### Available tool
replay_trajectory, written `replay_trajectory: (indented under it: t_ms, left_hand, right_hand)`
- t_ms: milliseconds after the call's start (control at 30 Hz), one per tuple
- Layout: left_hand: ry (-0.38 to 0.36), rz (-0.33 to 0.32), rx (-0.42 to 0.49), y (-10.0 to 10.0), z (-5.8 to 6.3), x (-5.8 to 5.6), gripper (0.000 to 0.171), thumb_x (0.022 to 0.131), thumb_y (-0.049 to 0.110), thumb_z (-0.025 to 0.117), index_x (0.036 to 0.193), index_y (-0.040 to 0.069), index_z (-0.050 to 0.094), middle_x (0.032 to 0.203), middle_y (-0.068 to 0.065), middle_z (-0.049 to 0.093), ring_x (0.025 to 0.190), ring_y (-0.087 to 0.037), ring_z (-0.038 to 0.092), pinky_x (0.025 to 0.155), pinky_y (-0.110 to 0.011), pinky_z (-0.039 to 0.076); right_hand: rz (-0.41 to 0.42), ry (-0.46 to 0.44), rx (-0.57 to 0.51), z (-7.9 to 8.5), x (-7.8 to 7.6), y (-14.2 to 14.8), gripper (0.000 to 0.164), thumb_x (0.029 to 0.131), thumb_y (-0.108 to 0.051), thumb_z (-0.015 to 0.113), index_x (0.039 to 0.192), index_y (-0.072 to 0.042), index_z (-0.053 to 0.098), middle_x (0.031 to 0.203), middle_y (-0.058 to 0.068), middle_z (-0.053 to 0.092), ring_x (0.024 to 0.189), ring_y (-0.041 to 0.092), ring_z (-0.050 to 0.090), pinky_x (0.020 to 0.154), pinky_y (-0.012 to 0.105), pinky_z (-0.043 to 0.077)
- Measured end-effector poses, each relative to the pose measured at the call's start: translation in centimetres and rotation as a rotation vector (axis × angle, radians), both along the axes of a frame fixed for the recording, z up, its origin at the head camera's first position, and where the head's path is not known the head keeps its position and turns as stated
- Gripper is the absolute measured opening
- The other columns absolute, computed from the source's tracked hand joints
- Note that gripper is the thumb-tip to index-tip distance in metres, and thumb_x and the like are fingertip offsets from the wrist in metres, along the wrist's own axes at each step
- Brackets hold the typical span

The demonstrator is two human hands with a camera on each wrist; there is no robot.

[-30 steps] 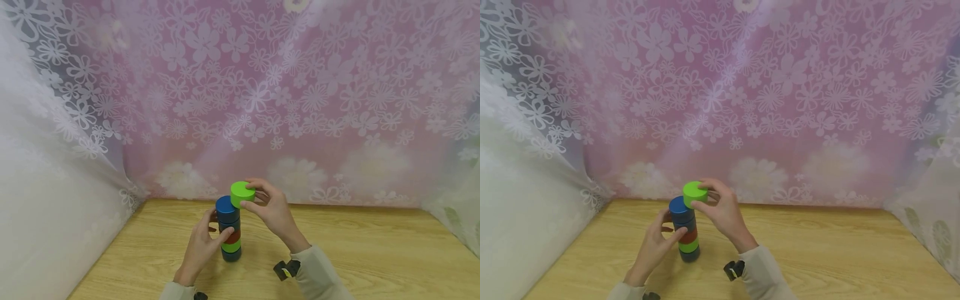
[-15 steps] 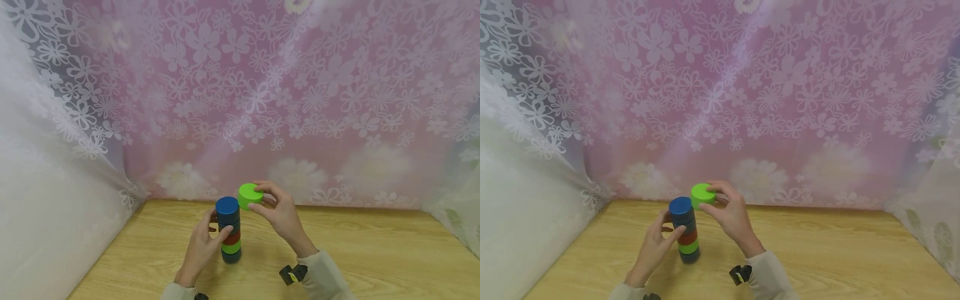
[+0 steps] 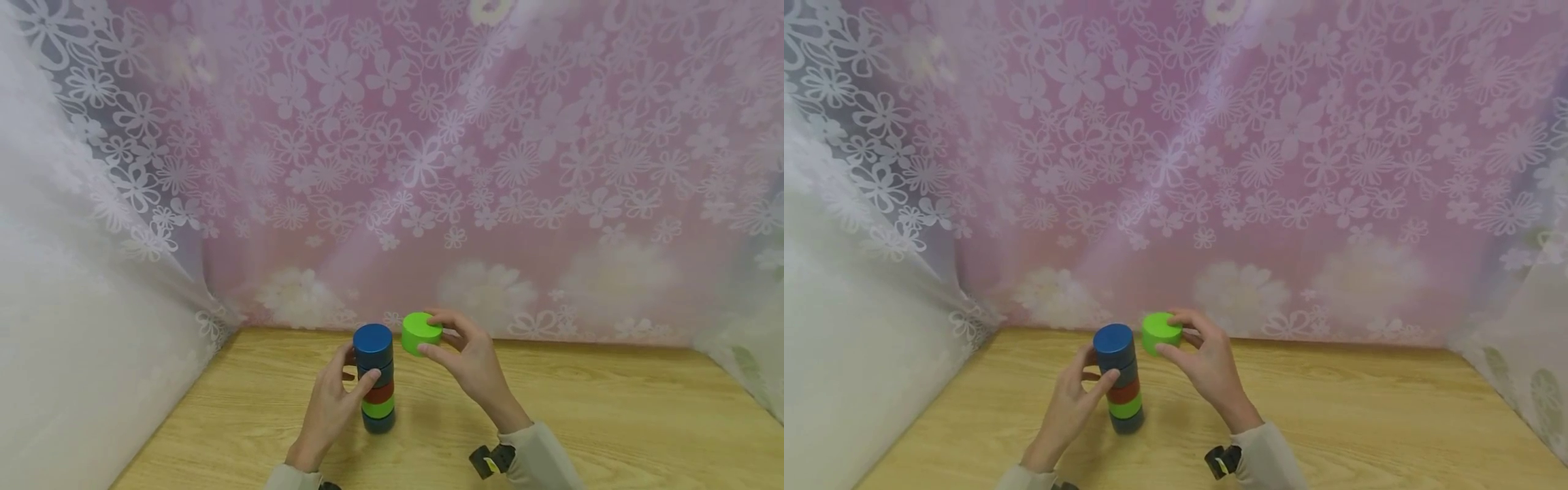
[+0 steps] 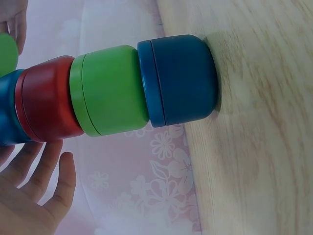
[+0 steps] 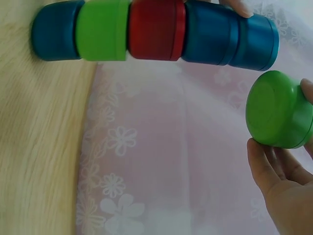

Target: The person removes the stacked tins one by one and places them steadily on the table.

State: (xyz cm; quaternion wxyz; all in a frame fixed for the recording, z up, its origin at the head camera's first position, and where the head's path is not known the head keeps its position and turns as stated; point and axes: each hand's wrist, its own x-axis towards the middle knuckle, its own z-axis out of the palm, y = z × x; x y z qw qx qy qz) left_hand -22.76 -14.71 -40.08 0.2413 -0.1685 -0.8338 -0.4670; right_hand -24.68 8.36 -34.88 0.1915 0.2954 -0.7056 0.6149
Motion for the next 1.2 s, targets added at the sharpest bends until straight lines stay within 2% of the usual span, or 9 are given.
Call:
replay_trajectory:
  t_ms: [200,467,1033,1200]
  left_hand:
    - [0.003,-0.008,0.0,0.1,0.0,0.1,0.051,0.097,0.025,0.072,0.139,0.003,0.053,0.117,-0.009,0.068,0.103,-0.024,0.064,0.081,-0.04,0.055]
    - [0.012,-0.011,0.0,0.1,-0.2,-0.1,0.05,0.098,0.025,0.071,0.139,0.002,0.053,0.117,-0.009,0.068,0.102,-0.024,0.065,0.08,-0.039,0.055]
    - [0.024,-0.018,0.01,-0.1,-0.1,-0.2,0.05,0.097,0.022,0.072,0.138,0.001,0.053,0.117,-0.009,0.068,0.102,-0.024,0.065,0.079,-0.039,0.056]
    - [0.026,-0.023,0.009,-0.2,-0.1,-0.1,0.05,0.098,0.022,0.071,0.139,0.001,0.053,0.118,-0.01,0.068,0.102,-0.025,0.065,0.079,-0.038,0.056]
  right_hand:
    - [0.003,-0.028,0.002,-0.8,-0.1,0.7,0.029,0.085,0.007,0.078,0.111,0.002,0.065,0.134,0.018,0.059,0.117,0.031,0.062,0.094,0.03,0.053]
    - [-0.013,0.012,0.024,-1.5,-0.4,1.7,0.03,0.083,0.009,0.078,0.11,0.003,0.066,0.133,0.019,0.061,0.114,0.012,0.062,0.094,0.028,0.053]
    - [-0.072,-0.004,0.075,-2.2,-0.2,3.7,0.026,0.085,0.004,0.079,0.108,-0.001,0.067,0.13,0.015,0.064,0.113,0.011,0.061,0.092,0.025,0.052]
    - [-0.099,-0.021,0.099,-2.4,-0.1,4.2,0.026,0.084,0.003,0.08,0.107,-0.002,0.067,0.13,0.014,0.064,0.112,0.013,0.061,0.092,0.031,0.054]
